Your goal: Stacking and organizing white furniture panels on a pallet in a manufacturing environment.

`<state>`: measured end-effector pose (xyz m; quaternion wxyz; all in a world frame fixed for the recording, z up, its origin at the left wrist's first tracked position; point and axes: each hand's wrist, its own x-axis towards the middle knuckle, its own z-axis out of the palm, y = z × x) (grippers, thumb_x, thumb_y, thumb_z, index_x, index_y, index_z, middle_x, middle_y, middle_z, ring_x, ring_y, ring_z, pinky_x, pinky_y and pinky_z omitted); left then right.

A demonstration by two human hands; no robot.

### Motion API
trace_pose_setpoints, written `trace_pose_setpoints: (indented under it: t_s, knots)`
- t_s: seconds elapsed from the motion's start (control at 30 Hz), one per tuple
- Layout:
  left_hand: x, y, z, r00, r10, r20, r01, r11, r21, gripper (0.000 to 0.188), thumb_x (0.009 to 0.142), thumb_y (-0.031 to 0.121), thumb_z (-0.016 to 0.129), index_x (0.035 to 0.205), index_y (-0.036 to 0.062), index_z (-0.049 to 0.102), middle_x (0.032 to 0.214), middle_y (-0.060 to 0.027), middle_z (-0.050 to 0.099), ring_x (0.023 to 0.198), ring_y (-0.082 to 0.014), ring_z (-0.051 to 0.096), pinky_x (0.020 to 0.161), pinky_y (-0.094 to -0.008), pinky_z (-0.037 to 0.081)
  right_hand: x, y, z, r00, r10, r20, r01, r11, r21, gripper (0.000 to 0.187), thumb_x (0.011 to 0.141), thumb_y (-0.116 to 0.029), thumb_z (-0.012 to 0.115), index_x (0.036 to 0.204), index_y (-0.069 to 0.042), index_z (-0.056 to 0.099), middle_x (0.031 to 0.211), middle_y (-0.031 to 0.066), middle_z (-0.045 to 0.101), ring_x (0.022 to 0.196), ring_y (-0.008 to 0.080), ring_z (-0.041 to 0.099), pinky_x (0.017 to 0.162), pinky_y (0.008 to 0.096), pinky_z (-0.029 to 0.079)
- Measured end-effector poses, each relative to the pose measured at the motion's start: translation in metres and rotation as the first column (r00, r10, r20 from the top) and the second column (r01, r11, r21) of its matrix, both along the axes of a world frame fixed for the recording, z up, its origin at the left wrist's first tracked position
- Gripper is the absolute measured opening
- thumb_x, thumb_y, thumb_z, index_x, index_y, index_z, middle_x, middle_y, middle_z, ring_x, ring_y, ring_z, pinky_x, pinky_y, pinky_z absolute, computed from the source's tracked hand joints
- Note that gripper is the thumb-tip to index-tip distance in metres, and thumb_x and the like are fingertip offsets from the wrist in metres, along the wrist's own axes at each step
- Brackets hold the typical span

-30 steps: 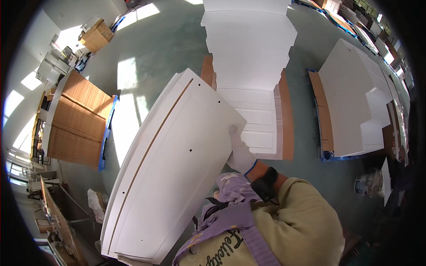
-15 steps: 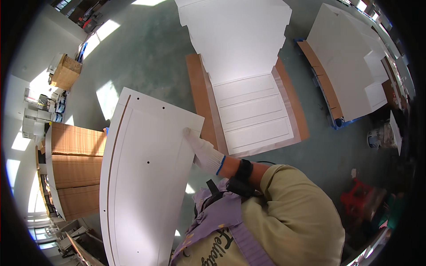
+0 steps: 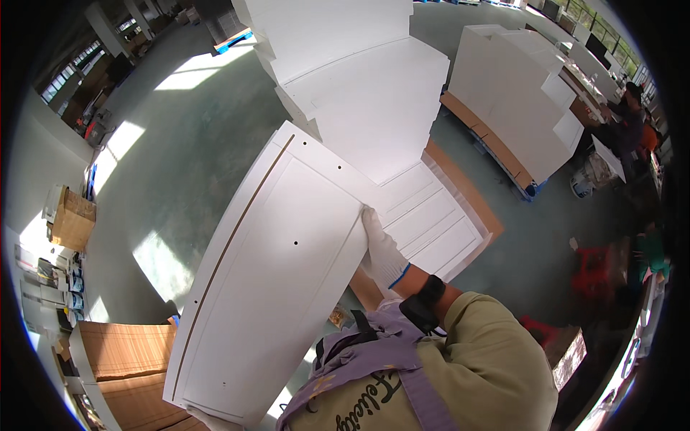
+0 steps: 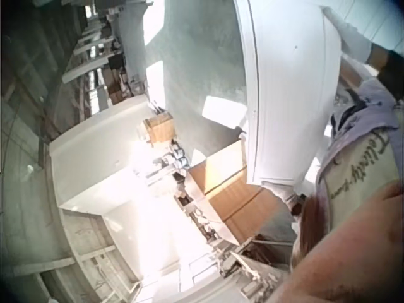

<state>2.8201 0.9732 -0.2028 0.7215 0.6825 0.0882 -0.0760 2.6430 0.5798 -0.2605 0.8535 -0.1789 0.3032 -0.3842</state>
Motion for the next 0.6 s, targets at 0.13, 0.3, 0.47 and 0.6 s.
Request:
trace_pose_setpoints:
  t_s: [0.13,0.3,0.47,0.6]
  knots:
    - [0.1,-0.021,-0.023,0.967,-0.253,-0.012,0.249,0.957,-0.15,0.079,0.087,0.065,0.026,0.139,0.0055,0.02,0.138,-0.017,0.03,0.122,-0.0282,0.038,0.096,-0.0403,0.04,0.012,-0.015,0.047,0.978,-0.134,-0.16,0.125,0.99,-0.066,0.073,0.085,-0.056,0.049,0.13,0.001,0.035,0.129,0.0153,0.041,0.116,0.0231,0.043,0.095,0.0379,0.038]
    - [0.164,-0.122,-0.019,0.843,-0.538,-0.018,0.532,0.837,-0.129,0.075,0.089,0.06,0.032,0.138,0.0034,0.023,0.134,-0.0141,0.035,0.12,-0.0278,0.04,0.098,-0.0398,0.036,0.005,-0.072,0.034,0.921,-0.377,-0.095,0.354,0.915,-0.194,0.079,0.081,-0.06,0.051,0.132,-0.003,0.032,0.13,0.0165,0.041,0.12,0.0273,0.042,0.099,0.0424,0.036]
    - [0.197,-0.23,-0.011,0.711,-0.698,-0.087,0.621,0.681,-0.388,0.068,0.089,0.053,0.041,0.133,0.0029,0.032,0.127,-0.0126,0.042,0.114,-0.0261,0.045,0.092,-0.039,0.041,0.0,-0.13,0.061,0.815,-0.551,-0.177,0.51,0.829,-0.232,0.073,0.083,-0.058,0.05,0.132,-0.007,0.034,0.126,0.0133,0.047,0.113,0.026,0.05,0.092,0.0391,0.045]
    - [0.203,-0.328,-0.005,0.635,-0.765,-0.111,0.694,0.628,-0.354,0.062,0.091,0.047,0.043,0.131,0.0001,0.034,0.12,-0.0137,0.047,0.107,-0.0254,0.05,0.086,-0.0384,0.045,-0.024,-0.2,0.067,0.705,-0.666,-0.241,0.64,0.745,-0.186,0.077,0.081,-0.058,0.052,0.131,-0.003,0.033,0.125,0.0152,0.047,0.112,0.0266,0.05,0.091,0.0392,0.045]
